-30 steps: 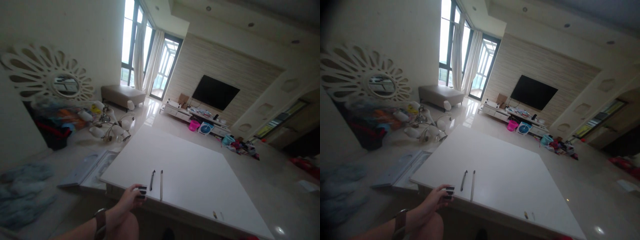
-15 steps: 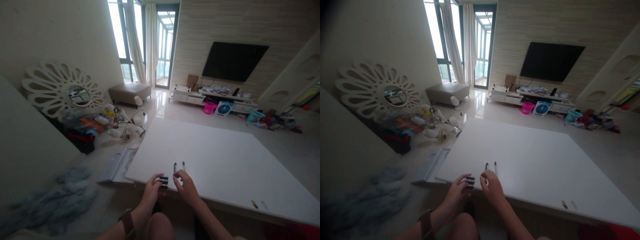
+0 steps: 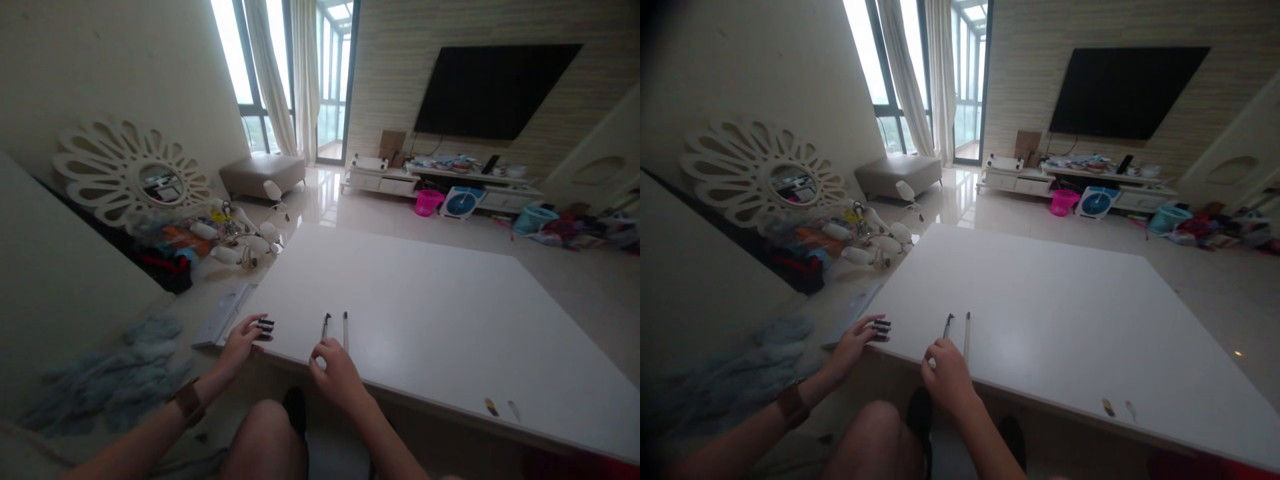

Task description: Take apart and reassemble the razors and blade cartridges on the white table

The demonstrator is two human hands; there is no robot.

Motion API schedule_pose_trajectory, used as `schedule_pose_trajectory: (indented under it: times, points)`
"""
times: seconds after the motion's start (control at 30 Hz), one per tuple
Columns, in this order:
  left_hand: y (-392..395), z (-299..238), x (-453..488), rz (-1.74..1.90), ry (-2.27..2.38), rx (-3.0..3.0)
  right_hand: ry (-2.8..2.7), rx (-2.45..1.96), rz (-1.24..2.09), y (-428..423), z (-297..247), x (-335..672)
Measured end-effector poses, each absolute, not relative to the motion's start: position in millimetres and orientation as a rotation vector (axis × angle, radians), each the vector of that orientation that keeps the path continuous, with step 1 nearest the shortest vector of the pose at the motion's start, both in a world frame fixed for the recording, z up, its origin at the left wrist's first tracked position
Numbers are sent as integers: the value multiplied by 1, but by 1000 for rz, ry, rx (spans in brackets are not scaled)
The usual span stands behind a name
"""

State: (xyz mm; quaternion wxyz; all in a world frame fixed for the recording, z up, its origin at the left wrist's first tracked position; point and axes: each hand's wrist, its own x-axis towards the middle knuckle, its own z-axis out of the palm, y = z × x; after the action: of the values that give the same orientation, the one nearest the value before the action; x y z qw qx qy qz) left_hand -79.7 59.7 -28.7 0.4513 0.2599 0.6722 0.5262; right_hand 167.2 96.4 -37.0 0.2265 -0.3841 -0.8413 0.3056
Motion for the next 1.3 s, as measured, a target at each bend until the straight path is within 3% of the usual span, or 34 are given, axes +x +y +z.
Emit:
schedule_pose_trajectory:
  times: [0.13,0.4,0.63,0.77,1.3]
  points:
    - [68,-30,-79,1380,1786,568,-2451,-1033,733,90,-33,184]
    - [130,-18,-21,1586,1584,446,-2366,-996,751,89,-22,184]
    - [151,-7,87,1587,1148,534,-1660,-1152,850,121,-17,199]
    - [163,-19,125,1593,1152,572,-1380,-1203,840,143,-15,217]
    - [184,-38,116,1380,1231,1140,-1651,-1312,578,183,-28,228]
